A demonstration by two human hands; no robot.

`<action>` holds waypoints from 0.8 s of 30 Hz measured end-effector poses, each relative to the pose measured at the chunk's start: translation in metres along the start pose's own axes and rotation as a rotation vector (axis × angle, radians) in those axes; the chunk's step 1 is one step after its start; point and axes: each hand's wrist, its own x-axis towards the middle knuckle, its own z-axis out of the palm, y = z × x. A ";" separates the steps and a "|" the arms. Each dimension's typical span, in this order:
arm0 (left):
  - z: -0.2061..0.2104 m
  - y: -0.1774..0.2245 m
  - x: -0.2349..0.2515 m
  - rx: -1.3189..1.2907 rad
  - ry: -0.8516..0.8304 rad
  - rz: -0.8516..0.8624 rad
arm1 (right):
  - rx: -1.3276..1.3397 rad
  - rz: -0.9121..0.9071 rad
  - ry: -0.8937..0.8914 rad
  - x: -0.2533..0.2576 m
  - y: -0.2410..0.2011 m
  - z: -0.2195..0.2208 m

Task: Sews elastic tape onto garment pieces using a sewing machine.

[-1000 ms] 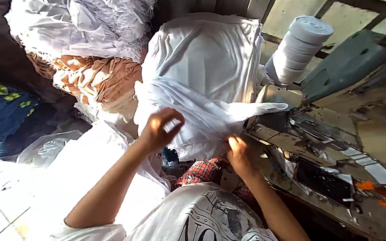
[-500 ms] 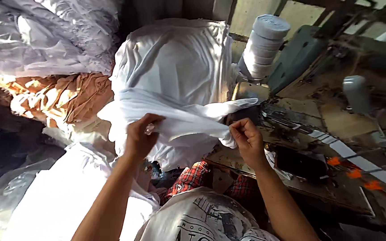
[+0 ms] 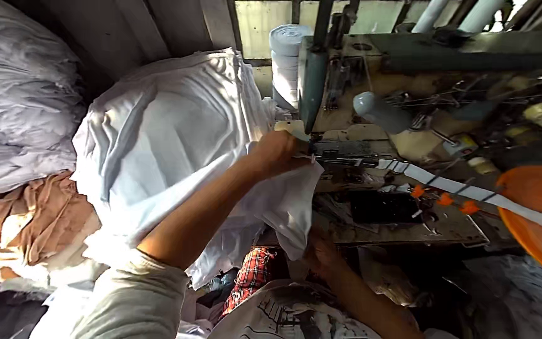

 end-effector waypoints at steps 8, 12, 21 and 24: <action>0.028 0.004 0.000 0.086 0.070 -0.437 | -0.979 -0.509 0.157 0.013 -0.039 -0.025; 0.060 0.013 -0.017 0.230 0.382 0.033 | -1.063 -0.581 0.176 0.038 -0.037 -0.031; 0.075 0.000 -0.025 0.247 0.353 -0.023 | -0.891 -0.478 0.099 0.042 -0.038 -0.035; 0.072 -0.003 -0.023 0.147 0.370 -0.011 | -0.650 -0.417 0.080 0.037 -0.038 -0.040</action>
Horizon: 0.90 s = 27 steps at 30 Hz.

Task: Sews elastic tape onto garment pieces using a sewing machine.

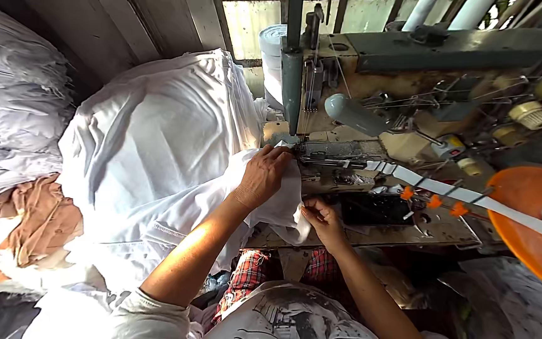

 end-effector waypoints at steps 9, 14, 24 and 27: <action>0.005 0.011 -0.007 0.074 -0.035 0.036 | 0.240 0.017 0.045 -0.017 -0.010 -0.011; 0.016 0.016 -0.011 0.030 0.005 -0.007 | 0.241 -0.026 0.013 -0.030 -0.013 -0.013; 0.022 0.024 -0.010 0.050 0.001 -0.042 | 0.211 -0.060 -0.005 -0.030 -0.004 -0.014; 0.024 0.028 -0.010 0.060 0.016 -0.043 | 0.187 -0.060 0.043 -0.027 -0.001 -0.013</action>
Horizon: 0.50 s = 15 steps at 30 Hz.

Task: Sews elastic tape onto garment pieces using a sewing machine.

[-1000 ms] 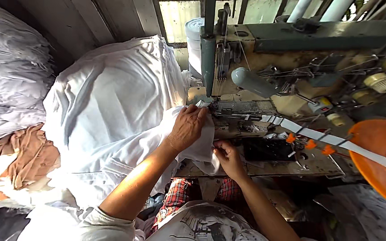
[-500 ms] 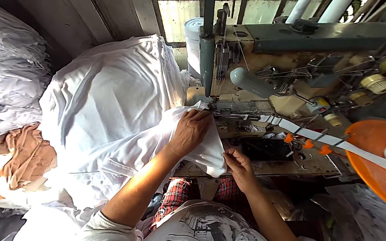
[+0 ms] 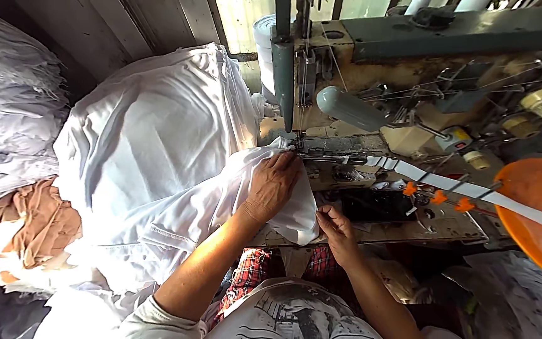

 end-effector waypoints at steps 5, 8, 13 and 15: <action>0.004 0.001 0.000 -0.033 0.023 -0.068 | -0.084 -0.027 -0.009 0.001 -0.001 0.000; 0.001 -0.002 0.002 -0.077 0.024 -0.062 | -0.122 -0.063 -0.040 -0.001 -0.003 0.001; -0.018 -0.016 0.018 -0.202 -0.083 -0.083 | -0.222 -0.175 -0.028 0.007 -0.011 0.011; -0.019 -0.028 0.029 -0.234 -0.122 -0.075 | -0.253 -0.167 -0.007 0.016 -0.013 0.015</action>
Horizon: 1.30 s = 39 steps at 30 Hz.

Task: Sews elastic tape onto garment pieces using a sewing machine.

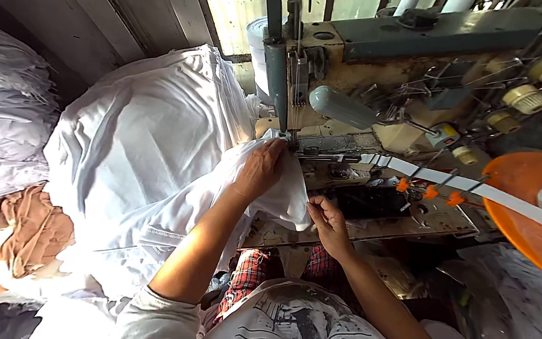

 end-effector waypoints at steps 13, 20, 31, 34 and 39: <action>-0.004 -0.058 0.061 0.078 0.209 -0.082 | 0.457 0.515 0.101 0.036 -0.008 0.024; -0.024 -0.072 0.073 -0.135 -0.075 -0.254 | -1.001 -0.192 0.003 -0.019 0.019 -0.004; -0.061 -0.011 0.005 -0.447 -0.226 -0.268 | -0.984 -0.122 -0.005 -0.011 0.019 -0.012; -0.057 -0.016 -0.008 -0.462 -0.039 -0.273 | -0.590 -0.067 0.138 -0.002 -0.005 -0.017; -0.043 -0.007 -0.024 -0.074 0.280 -0.165 | -0.562 -0.093 -0.029 0.042 -0.044 0.001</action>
